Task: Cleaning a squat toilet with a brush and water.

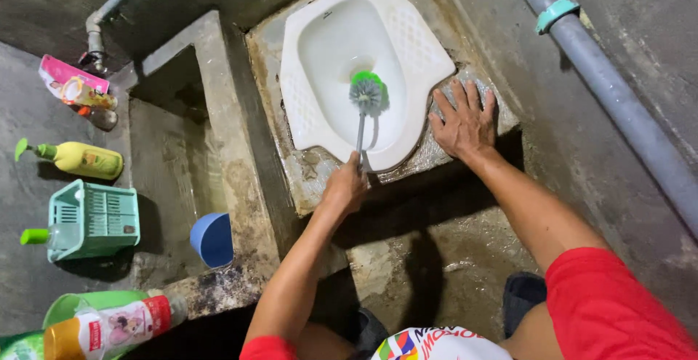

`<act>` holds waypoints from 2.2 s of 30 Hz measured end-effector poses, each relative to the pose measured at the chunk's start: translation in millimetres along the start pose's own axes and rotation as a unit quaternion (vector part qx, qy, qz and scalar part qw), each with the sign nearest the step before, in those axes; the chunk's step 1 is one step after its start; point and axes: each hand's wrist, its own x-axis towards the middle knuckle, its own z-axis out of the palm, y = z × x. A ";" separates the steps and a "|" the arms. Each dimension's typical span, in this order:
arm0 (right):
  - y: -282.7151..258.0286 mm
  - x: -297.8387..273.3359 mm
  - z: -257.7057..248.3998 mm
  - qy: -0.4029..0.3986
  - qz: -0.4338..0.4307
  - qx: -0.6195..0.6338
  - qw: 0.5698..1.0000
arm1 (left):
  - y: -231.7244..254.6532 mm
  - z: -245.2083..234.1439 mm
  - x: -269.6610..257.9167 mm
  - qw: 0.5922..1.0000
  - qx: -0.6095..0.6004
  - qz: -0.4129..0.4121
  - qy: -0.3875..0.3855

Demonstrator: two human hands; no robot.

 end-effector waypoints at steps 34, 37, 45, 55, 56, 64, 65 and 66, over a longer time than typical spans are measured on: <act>-90.5 -29.9 17.2 -0.207 0.143 0.453 0.855 | -35.2 -3.2 -14.3 1.000 -0.008 0.008 0.019; -113.6 -41.2 8.3 -0.148 0.119 0.434 0.881 | -47.6 -37.2 -40.2 0.999 -0.030 -0.012 0.017; -219.3 -60.3 -71.8 -0.212 0.075 0.256 0.940 | -111.8 -79.8 -15.8 0.959 0.105 0.033 0.260; -216.9 -49.5 26.1 -0.130 -0.144 0.180 0.964 | -134.7 -74.9 -18.5 0.943 0.008 0.073 0.323; -213.5 -34.6 45.1 -0.090 -0.188 0.167 0.964 | -135.9 -76.5 -19.2 0.936 -0.031 0.067 0.344; -274.5 -38.1 -8.0 -0.228 -0.030 0.056 0.972 | -156.7 -82.2 -0.7 0.935 -0.059 0.061 0.344; -272.8 -50.9 -15.9 -0.243 -0.041 0.052 0.968 | -156.1 -97.5 -9.9 0.948 -0.056 0.048 0.308; -270.1 -65.5 -23.4 -0.262 -0.052 0.046 0.962 | -155.9 -109.7 -20.5 0.961 -0.056 0.032 0.270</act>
